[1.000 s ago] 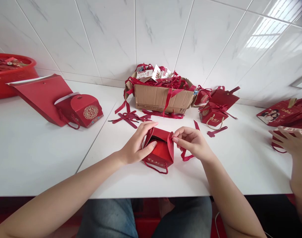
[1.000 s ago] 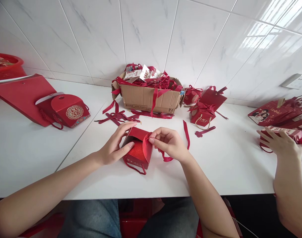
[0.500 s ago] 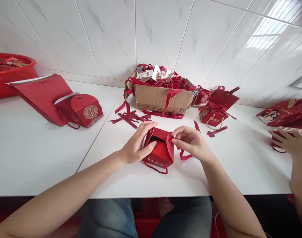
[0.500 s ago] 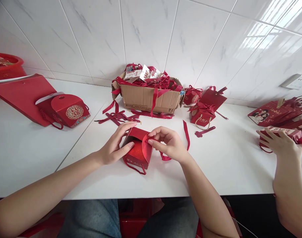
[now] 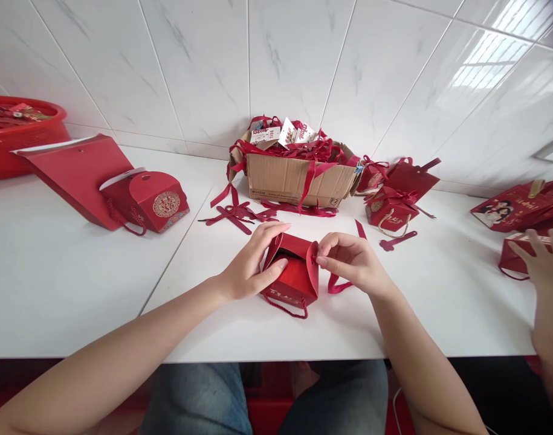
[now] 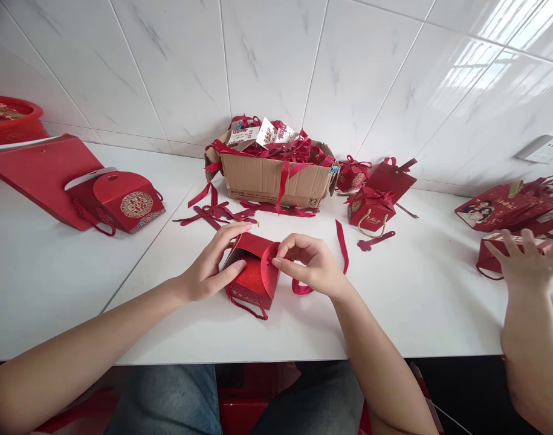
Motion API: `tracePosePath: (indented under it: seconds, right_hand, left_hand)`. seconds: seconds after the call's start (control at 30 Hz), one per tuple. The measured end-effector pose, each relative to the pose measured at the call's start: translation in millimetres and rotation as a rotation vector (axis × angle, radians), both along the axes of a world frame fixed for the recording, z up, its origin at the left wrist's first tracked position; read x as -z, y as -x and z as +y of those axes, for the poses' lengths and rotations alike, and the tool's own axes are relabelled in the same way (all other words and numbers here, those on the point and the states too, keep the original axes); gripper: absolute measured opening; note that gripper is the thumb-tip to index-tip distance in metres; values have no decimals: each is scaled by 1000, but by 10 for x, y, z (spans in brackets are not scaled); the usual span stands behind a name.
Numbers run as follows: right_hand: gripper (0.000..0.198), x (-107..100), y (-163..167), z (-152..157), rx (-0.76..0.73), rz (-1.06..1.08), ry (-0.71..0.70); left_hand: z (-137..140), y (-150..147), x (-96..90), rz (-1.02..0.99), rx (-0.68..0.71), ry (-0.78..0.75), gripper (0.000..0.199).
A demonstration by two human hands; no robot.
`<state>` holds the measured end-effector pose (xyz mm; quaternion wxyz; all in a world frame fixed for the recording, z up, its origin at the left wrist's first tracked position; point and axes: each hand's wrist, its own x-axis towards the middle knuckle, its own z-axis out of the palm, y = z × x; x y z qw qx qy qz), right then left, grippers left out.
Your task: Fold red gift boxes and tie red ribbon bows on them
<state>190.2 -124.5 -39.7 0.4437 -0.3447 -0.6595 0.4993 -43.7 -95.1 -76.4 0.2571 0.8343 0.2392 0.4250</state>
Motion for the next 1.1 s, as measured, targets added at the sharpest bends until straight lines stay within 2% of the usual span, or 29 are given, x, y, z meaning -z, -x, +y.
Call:
tracePosePath:
  seconds: [0.23,0.77,1.1]
  right_hand:
    - [15,6,28,-26,-1,43,78]
    - [8,17,9,-25,-2,6,-4]
    - [17,34,28,-37,35,-26,23]
  left_hand:
    - [1,-2,-2,5,-11,-12,53]
    - [2,1,1,13,-7,-17,54]
    - [0,1,15,16,-7,-18,55]
